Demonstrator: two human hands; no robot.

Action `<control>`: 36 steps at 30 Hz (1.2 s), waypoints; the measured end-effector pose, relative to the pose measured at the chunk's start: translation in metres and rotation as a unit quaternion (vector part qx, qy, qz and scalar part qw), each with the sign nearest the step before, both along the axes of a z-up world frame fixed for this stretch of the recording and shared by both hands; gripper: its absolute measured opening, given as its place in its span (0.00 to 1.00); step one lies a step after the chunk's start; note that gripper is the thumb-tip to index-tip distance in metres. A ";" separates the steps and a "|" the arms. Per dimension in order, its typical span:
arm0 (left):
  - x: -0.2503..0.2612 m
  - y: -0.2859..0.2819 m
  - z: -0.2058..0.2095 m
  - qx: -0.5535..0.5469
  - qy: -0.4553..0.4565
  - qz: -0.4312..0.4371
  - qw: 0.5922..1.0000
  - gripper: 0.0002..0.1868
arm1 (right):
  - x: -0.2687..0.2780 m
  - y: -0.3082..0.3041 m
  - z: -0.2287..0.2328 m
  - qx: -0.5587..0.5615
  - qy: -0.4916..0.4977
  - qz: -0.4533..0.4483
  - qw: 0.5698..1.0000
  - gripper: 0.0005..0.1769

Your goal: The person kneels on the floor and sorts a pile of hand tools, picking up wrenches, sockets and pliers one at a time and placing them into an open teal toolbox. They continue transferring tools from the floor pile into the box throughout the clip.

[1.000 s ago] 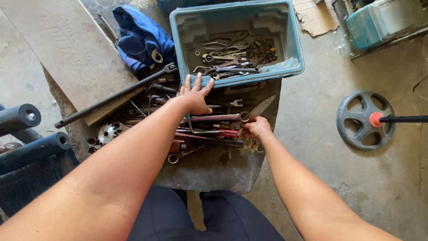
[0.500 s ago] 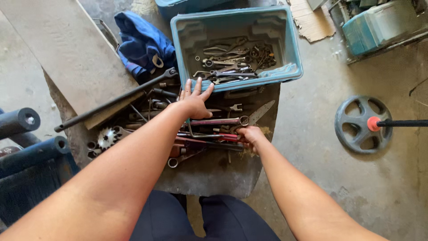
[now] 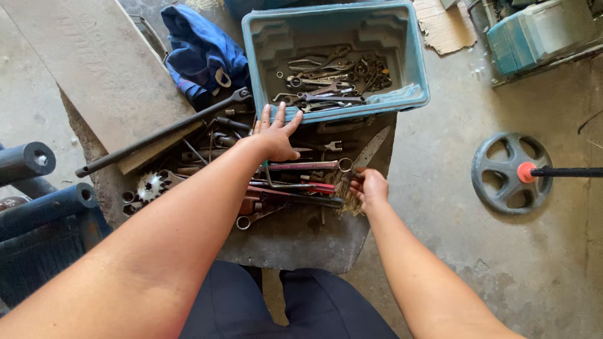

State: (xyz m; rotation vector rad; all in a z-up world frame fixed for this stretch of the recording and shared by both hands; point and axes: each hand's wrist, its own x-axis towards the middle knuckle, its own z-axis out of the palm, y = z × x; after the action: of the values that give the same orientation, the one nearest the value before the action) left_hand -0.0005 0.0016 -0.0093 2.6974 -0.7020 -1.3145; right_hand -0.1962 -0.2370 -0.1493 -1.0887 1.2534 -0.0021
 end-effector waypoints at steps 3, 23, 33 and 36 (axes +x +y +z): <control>0.000 0.000 0.000 -0.002 0.000 -0.001 1.000 0.59 | 0.002 -0.007 0.008 -0.001 -0.002 -0.026 1.000 0.09; 0.000 0.001 -0.001 -0.006 0.003 0.002 1.000 0.59 | 0.050 0.088 0.107 -0.369 0.209 0.507 0.751 0.21; 0.002 0.000 -0.007 -0.015 -0.003 -0.004 1.000 0.60 | 0.053 0.082 0.088 -0.314 0.166 0.434 0.828 0.19; 0.000 0.001 -0.005 -0.012 0.001 -0.001 1.000 0.60 | 0.054 0.074 0.077 -0.323 0.094 0.443 0.831 0.17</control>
State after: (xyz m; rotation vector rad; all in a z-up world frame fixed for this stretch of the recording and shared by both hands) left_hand -0.0004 0.0027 -0.0144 2.6759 -0.7174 -1.3009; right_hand -0.1422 -0.1633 -0.0727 -2.2434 0.8065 0.4222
